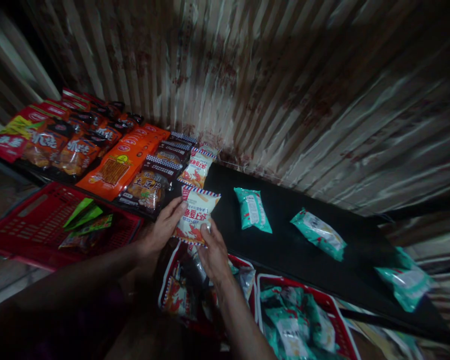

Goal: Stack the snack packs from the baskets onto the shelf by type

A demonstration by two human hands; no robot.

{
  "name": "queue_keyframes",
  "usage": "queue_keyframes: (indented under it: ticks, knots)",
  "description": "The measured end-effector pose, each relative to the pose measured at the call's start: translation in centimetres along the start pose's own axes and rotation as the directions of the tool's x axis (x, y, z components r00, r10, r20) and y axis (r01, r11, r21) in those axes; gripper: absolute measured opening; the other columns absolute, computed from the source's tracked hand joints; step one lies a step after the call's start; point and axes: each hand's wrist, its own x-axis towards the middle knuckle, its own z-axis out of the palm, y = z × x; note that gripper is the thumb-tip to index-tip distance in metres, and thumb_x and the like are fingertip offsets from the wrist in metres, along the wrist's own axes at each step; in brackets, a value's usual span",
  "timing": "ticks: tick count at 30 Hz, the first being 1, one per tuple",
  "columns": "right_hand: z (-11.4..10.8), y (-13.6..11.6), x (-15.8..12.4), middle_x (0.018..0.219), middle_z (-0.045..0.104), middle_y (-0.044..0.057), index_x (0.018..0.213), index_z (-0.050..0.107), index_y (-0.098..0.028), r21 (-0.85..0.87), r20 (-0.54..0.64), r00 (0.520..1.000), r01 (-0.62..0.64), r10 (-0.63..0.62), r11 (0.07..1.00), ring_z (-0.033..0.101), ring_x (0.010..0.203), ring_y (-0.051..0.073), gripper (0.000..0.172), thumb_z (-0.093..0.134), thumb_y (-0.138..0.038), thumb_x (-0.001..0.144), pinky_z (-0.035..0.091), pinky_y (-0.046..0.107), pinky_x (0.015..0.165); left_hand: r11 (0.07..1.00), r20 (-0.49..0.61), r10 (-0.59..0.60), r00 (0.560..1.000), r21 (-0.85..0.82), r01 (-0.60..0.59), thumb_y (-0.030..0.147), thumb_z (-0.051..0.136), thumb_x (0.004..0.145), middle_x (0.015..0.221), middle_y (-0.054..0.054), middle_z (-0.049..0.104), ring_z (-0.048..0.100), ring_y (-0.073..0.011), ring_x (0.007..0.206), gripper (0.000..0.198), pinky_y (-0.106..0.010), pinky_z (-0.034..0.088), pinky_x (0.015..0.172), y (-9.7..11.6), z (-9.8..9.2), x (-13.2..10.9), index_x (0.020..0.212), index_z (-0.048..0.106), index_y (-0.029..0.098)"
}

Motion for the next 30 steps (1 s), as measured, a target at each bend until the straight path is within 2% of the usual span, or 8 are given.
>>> queue_keyframes:
  ticks: [4, 8, 12, 15, 19, 22, 27, 30]
  knots:
    - [0.4, 0.2, 0.4, 0.093, 0.073, 0.002, 0.11, 0.064, -0.027, -0.013, -0.01, 1.0, -0.017, 0.016, 1.0, 0.069, 0.074, 0.018, 0.046, 0.076, -0.034, 0.067, 0.054, 0.023, 0.051, 1.0, -0.031, -0.001, 1.0, -0.007, 0.001, 0.049, 0.057, 0.081, 0.09, -0.003, 0.068, 0.062, -0.016, 0.08, 0.038, -0.023, 0.049, 0.069, 0.4, 0.0, 0.8, 0.1, 0.061, 0.016]
    - [0.3, 0.8, 0.9, 0.098, 0.073, 0.003, 0.115, 0.061, -0.026, -0.042, -0.025, 0.999, -0.027, 0.026, 0.999, 0.07, 0.081, 0.02, 0.05, 0.075, -0.036, 0.068, 0.055, 0.025, 0.055, 0.999, -0.101, 0.022, 0.995, 0.033, -0.019, 0.048, 0.057, 0.08, 0.08, 0.0, 0.065, 0.059, -0.0137, 0.072, 0.033, -0.021, 0.047, 0.062, -0.3, -0.2, 1.4, 0.09, 0.059, 0.017]
    - [0.2, 1.5, 1.5, 0.112, 0.068, 0.003, 0.121, 0.056, -0.028, -0.054, -0.027, 0.998, 0.051, -0.053, 0.997, 0.067, 0.095, 0.019, 0.053, 0.072, -0.037, 0.072, 0.056, 0.029, 0.073, 0.994, -0.145, 0.046, 0.988, 0.102, -0.032, 0.049, 0.055, 0.082, 0.078, 0.0, 0.063, 0.058, -0.0135, 0.07, 0.033, -0.022, 0.047, 0.062, -1.4, -0.7, 2.1, 0.088, 0.06, 0.017]
    - [0.4, 1.8, 2.1, 0.123, 0.063, 0.003, 0.127, 0.051, -0.028, -0.078, 0.021, 0.989, 0.148, -0.146, 0.986, 0.062, 0.107, 0.019, 0.058, 0.072, -0.036, 0.073, 0.051, 0.034, 0.09, 0.987, -0.156, 0.084, 0.984, 0.15, -0.06, 0.048, 0.053, 0.083, 0.08, -0.001, 0.065, 0.06, -0.0151, 0.073, 0.034, -0.024, 0.049, 0.065, -1.7, -1.0, 2.6, 0.094, 0.062, 0.018]
    - [0.4, 2.0, 3.1, 0.125, 0.061, 0.006, 0.133, 0.046, -0.023, -0.192, 0.033, 0.971, 0.238, -0.236, 0.952, 0.06, 0.111, 0.022, 0.063, 0.069, -0.038, 0.075, 0.046, 0.039, 0.098, 0.962, -0.13, 0.118, 0.985, 0.26, -0.081, 0.047, 0.051, 0.085, 0.088, -0.003, 0.068, 0.062, -0.0174, 0.08, 0.035, -0.028, 0.05, 0.072, -1.5, -1.0, 3.1, 0.102, 0.062, 0.019]
    - [0.3, 2.3, 4.2, 0.126, 0.06, 0.006, 0.136, 0.043, -0.023, -0.293, 0.006, 0.966, 0.25, -0.26, 0.923, 0.059, 0.112, 0.022, 0.066, 0.067, -0.04, 0.077, 0.045, 0.039, 0.099, 0.937, -0.147, 0.146, 0.978, 0.339, -0.089, 0.045, 0.046, 0.088, 0.101, -0.005, 0.068, 0.063, -0.0195, 0.091, 0.04, -0.031, 0.05, 0.081, -1.1, -1.1, 3.5, 0.118, 0.055, 0.02]
    - [0.7, 2.5, 5.7, 0.125, 0.061, 0.007, 0.137, 0.041, -0.022, -0.338, -0.011, 0.957, 0.269, -0.289, 0.902, 0.06, 0.107, 0.022, 0.069, 0.066, -0.043, 0.076, 0.047, 0.038, 0.095, 0.895, -0.173, 0.16, 0.972, 0.44, -0.069, 0.039, 0.038, 0.091, 0.125, -0.011, 0.06, 0.058, -0.0212, 0.111, 0.049, -0.037, 0.045, 0.096, -0.3, -0.9, 3.9, 0.135, 0.039, 0.015]
    - [1.1, 2.1, 6.2, 0.125, 0.061, 0.007, 0.136, 0.043, -0.022, -0.338, 0.0, 0.951, 0.29, -0.308, 0.895, 0.06, 0.108, 0.022, 0.066, 0.065, -0.042, 0.077, 0.046, 0.038, 0.096, 0.884, -0.145, 0.196, 0.97, 0.454, -0.111, 0.037, 0.034, 0.093, 0.135, -0.012, 0.052, 0.052, -0.0203, 0.121, 0.052, -0.037, 0.039, 0.103, -0.1, -0.8, 3.9, 0.139, 0.033, 0.015]
